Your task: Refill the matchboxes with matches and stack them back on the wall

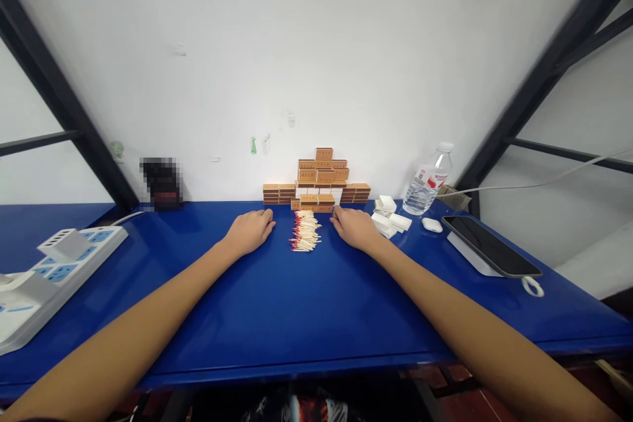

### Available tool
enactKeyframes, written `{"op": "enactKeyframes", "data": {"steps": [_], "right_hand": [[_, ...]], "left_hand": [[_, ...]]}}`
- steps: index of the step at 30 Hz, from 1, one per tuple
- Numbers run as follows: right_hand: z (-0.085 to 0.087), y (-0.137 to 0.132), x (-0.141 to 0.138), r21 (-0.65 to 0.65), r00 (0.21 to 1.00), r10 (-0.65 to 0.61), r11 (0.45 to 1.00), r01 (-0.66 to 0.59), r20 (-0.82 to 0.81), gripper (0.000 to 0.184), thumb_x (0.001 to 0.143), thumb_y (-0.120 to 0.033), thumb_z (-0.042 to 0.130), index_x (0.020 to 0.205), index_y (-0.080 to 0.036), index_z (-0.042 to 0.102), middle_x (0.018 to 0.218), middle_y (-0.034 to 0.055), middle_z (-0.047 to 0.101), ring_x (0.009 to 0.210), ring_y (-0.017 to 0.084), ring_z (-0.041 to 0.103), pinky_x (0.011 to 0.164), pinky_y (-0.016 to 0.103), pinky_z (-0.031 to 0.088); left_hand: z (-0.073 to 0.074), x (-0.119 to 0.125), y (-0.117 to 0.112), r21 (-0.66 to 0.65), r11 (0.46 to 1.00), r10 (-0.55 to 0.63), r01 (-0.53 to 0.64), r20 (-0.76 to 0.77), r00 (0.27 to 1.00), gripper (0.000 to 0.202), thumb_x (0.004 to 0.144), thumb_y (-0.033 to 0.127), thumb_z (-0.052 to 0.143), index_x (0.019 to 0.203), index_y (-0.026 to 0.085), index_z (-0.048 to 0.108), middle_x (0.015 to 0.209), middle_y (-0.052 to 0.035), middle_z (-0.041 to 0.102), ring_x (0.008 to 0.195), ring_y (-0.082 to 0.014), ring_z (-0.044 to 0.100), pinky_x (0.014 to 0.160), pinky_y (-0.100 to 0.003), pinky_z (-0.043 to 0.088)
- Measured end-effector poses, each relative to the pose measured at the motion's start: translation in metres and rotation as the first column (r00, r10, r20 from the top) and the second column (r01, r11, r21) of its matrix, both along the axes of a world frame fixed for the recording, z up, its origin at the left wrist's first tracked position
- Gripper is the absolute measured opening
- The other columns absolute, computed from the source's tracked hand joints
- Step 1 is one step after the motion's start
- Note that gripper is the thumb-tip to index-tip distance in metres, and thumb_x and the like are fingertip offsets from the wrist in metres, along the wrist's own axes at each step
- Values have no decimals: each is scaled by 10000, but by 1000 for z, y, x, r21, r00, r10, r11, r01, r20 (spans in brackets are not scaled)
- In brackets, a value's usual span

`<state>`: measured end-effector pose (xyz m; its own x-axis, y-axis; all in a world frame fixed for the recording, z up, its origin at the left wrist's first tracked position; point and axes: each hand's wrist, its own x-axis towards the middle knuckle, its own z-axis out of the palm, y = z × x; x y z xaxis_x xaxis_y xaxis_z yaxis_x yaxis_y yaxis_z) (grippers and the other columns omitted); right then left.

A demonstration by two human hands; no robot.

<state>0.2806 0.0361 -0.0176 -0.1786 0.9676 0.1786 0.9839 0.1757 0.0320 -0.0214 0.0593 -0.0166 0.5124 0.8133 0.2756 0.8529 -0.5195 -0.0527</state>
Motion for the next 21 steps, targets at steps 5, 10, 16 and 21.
{"op": "enactKeyframes", "data": {"steps": [5,10,16,21], "right_hand": [[-1,1,8,-60,998,55,997,-57,-39,224,1066,-339,434,1161,-184,566,1111,146,751,985,302,723,778,336,459],[-2,3,16,-104,991,99,989,-108,-85,231,1064,-334,442,1197,-174,542,1129,147,743,981,298,719,767,332,448],[4,-2,16,-127,986,109,984,-125,-127,236,1054,-327,481,1222,-176,548,1172,131,739,1037,289,710,809,321,452],[5,-3,16,-138,985,109,982,-127,-133,319,1059,-341,466,1305,-146,524,1252,161,714,1095,304,696,853,338,461]], "left_hand": [[0,-1,0,-52,998,-42,43,27,999,150,1045,307,426,1032,222,550,971,-79,724,832,-256,697,705,-332,466],[0,-3,0,-78,997,-22,27,62,998,150,1042,325,427,1033,232,544,965,-64,735,851,-256,704,698,-325,461],[1,-2,1,-93,996,-13,19,58,998,167,1045,331,410,1039,229,542,981,-68,735,862,-259,703,700,-330,456],[-1,-4,2,-93,995,-15,20,64,998,178,1052,344,401,1050,230,537,974,-60,731,854,-254,701,706,-331,455]]}}
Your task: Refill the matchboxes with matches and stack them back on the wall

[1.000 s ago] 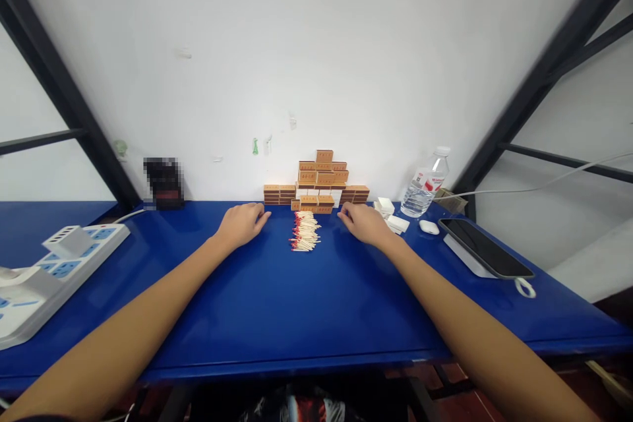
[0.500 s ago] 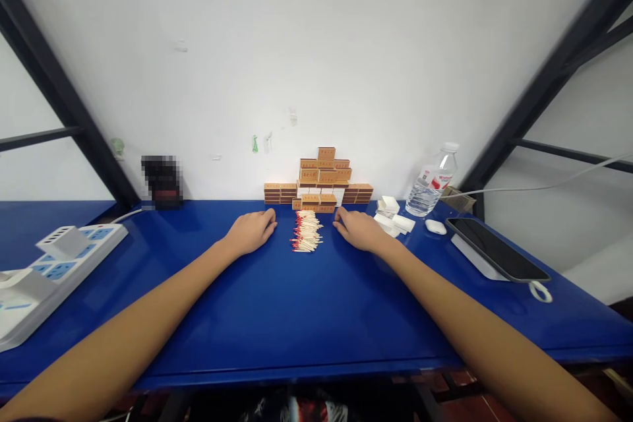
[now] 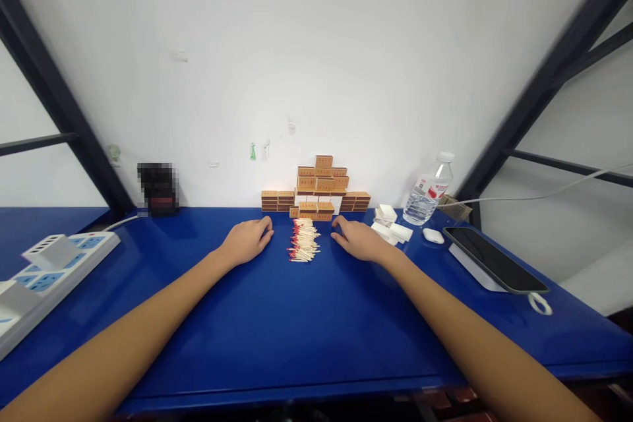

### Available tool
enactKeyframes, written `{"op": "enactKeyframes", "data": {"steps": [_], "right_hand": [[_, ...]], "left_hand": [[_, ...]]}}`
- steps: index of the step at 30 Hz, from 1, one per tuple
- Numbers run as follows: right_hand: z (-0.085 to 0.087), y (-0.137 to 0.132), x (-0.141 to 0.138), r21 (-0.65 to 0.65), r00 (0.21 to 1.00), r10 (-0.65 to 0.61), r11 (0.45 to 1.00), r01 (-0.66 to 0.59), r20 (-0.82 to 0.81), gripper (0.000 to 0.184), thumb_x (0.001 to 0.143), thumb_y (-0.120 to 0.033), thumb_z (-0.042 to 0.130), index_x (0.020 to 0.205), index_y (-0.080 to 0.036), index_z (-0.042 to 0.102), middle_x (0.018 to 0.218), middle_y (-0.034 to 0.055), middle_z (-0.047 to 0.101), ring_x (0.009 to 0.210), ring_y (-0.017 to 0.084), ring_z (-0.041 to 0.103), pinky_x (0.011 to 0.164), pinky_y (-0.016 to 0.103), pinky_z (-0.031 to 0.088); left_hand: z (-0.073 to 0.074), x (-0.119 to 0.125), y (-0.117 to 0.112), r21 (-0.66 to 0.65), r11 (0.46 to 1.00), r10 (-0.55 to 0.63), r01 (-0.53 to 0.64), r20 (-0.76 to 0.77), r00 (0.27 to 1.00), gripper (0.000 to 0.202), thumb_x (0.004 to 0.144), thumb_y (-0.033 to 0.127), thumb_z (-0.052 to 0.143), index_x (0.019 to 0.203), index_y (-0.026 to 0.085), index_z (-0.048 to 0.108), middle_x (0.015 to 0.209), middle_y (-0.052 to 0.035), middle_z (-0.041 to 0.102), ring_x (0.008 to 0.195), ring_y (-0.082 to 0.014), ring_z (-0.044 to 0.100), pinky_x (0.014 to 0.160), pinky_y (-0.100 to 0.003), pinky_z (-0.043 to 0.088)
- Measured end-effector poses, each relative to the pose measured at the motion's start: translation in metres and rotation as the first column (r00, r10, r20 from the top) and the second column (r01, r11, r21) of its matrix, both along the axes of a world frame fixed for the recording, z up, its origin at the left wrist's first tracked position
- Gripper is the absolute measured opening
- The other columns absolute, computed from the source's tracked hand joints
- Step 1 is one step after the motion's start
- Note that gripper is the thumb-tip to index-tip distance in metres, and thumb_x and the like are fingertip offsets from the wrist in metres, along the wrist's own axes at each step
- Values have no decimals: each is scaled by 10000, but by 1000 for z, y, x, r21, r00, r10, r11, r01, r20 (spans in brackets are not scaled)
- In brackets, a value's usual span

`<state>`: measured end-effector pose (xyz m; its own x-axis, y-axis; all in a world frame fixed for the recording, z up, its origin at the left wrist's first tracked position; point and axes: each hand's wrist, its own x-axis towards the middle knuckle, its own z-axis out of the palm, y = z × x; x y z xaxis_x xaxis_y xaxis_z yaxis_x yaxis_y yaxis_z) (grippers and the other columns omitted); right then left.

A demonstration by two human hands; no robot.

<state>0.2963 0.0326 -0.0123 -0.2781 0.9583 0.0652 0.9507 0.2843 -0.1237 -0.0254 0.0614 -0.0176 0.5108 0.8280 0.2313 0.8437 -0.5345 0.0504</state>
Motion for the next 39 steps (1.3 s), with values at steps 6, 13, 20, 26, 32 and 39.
{"op": "enactKeyframes", "data": {"steps": [6,13,20,26,32,39], "right_hand": [[3,-2,-1,-15,1000,3,1000,-3,12,320,1064,-345,453,1309,-158,538,1232,160,721,1081,302,701,835,340,462],[1,-1,0,-6,1000,22,1000,-22,4,330,1061,-336,457,1315,-142,542,1237,156,717,1102,312,689,869,352,462],[2,-1,0,-12,1000,11,1000,-11,4,334,1062,-348,461,1321,-152,540,1221,165,721,1095,300,692,849,339,462],[2,-1,0,-15,1000,18,1000,-18,2,335,1060,-343,461,1323,-153,545,1238,167,715,1101,297,690,861,338,462],[1,0,2,-10,1000,24,1000,-24,11,338,1062,-349,453,1323,-155,544,1204,161,724,1078,299,695,829,336,460],[2,-1,1,-7,1000,29,1000,-29,3,329,1057,-341,469,1319,-157,548,1239,156,718,1087,299,696,856,339,463]], "left_hand": [[-1,-1,0,-12,1000,4,-4,-4,1000,190,1058,351,391,1064,228,535,986,-64,730,870,-254,701,726,-335,461],[2,1,-2,-24,1000,14,-15,-16,1000,199,1057,348,388,1075,224,543,1001,-74,732,879,-255,702,745,-338,473],[3,1,-3,-21,1000,12,-12,-8,1000,191,1060,349,392,1064,227,540,991,-65,732,874,-250,702,737,-325,468],[2,1,-2,-17,1000,10,-10,-15,1000,188,1064,353,390,1068,233,534,989,-61,732,877,-243,702,731,-315,460],[1,1,-3,-10,1000,8,-8,-20,1000,188,1062,344,394,1070,229,543,983,-61,734,866,-246,704,706,-321,457],[12,13,-15,227,968,-99,110,-58,993,162,1008,289,509,923,200,614,899,-73,738,813,-236,710,657,-320,482]]}}
